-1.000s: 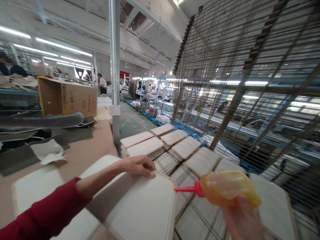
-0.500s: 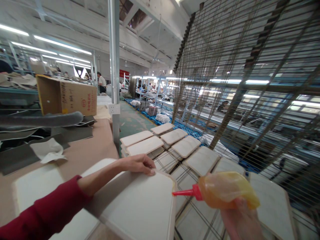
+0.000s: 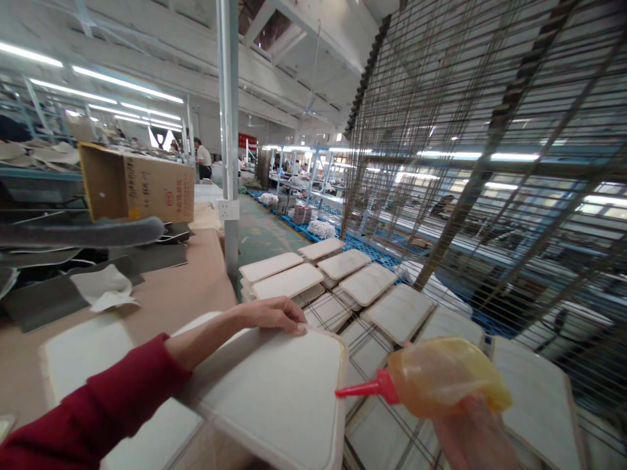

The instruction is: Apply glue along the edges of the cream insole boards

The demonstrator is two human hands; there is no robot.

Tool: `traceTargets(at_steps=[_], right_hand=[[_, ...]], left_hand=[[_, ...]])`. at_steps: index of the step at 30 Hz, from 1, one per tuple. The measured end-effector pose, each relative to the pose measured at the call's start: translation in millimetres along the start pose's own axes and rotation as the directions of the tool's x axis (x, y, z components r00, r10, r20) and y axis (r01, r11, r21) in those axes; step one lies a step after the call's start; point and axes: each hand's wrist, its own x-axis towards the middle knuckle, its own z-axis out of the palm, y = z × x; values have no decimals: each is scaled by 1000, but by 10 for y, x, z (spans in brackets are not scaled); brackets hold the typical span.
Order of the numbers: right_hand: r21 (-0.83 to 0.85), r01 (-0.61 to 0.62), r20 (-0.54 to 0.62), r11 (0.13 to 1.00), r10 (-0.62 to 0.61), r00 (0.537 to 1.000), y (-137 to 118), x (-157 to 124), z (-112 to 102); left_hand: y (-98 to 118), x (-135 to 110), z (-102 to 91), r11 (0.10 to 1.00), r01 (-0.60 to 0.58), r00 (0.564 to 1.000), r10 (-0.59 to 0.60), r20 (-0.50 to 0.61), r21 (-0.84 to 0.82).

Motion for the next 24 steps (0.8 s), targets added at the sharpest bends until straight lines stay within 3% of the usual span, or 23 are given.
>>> traceTargets(at_steps=[13, 24], right_hand=[[-28, -87, -69, 996, 85, 994, 126, -105, -180], [-27, 22, -131, 999, -25, 991, 354, -65, -364]], left_hand=[[-65, -21, -37, 992, 44, 999, -44, 2, -117], [-136, -82, -95, 991, 47, 998, -51, -28, -129]])
